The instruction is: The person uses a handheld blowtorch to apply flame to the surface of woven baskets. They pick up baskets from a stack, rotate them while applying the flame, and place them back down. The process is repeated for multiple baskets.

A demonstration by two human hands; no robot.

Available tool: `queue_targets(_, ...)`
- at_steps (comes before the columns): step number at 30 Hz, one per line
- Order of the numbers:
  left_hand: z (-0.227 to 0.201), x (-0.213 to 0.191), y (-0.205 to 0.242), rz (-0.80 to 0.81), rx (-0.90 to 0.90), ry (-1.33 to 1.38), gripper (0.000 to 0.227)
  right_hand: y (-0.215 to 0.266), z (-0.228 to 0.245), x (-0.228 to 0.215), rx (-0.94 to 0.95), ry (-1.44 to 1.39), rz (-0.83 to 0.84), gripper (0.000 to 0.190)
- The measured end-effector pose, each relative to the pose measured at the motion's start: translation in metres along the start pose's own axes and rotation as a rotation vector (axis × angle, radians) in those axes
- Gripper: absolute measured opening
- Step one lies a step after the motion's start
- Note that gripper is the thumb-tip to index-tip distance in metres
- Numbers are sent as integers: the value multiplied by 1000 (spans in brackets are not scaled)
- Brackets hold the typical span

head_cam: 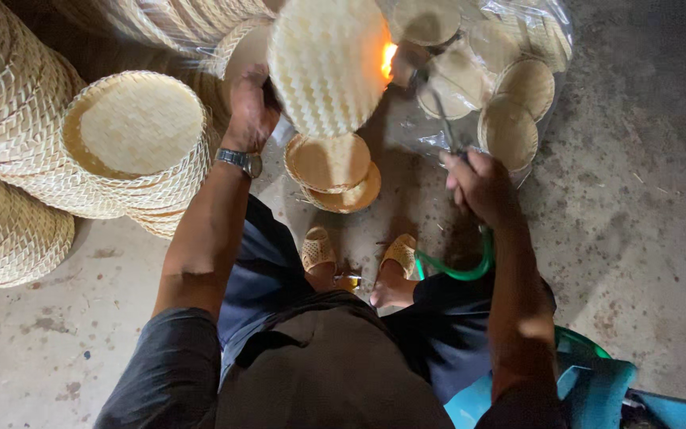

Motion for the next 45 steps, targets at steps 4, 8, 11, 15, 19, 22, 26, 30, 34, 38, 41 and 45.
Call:
queue_targets(4,16,6,7,-35,-66,-244,23,-4,16,9,-122,-56,101,33)
queue_targets(8,4,14,16,72,17,-224,21,-1,6,28,-124,-11,258,31)
queue_targets(11,-11,11,19,60,114,-127,18,3,-8,34,-196,-145,295,22)
queue_targets(15,-34,10,20,-23,187,-67,21,13,-24,44,-234,117,403,25)
queue_targets(19,-74,17,23,-81,204,-178,18,-1,-39,21,76,231,121,41)
queue_targets(22,-117,25,49,-67,418,-651,16,-2,-34,-1,-7,183,-7,42)
queue_targets(26,-152,10,96,-38,508,-1499,13,-4,-46,-9,-7,36,-42,43)
queue_targets(30,-158,-14,144,13,776,-2067,34,-9,-61,-3,12,-25,-19,40)
queue_targets(34,-146,-58,166,-5,512,-2281,21,-12,-63,-2,59,41,-9,42)
queue_targets(38,-136,-88,177,60,374,-2489,18,-16,-60,0,39,33,2,42)
queue_targets(41,-136,-92,185,61,425,-2468,20,-19,-62,-4,36,39,-8,40)
queue_targets(45,-143,-68,192,-18,450,-2387,23,-22,-62,-12,-13,-57,0,39)
Point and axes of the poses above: each hand's wrist, its own y-axis away from the middle knuckle, its own x-axis out of the palm, z = x × y, the point moved 6 cm from there along -y, towards the middle knuckle, and after that the axes turned 9 degrees about -y, right-handed, at the moved point
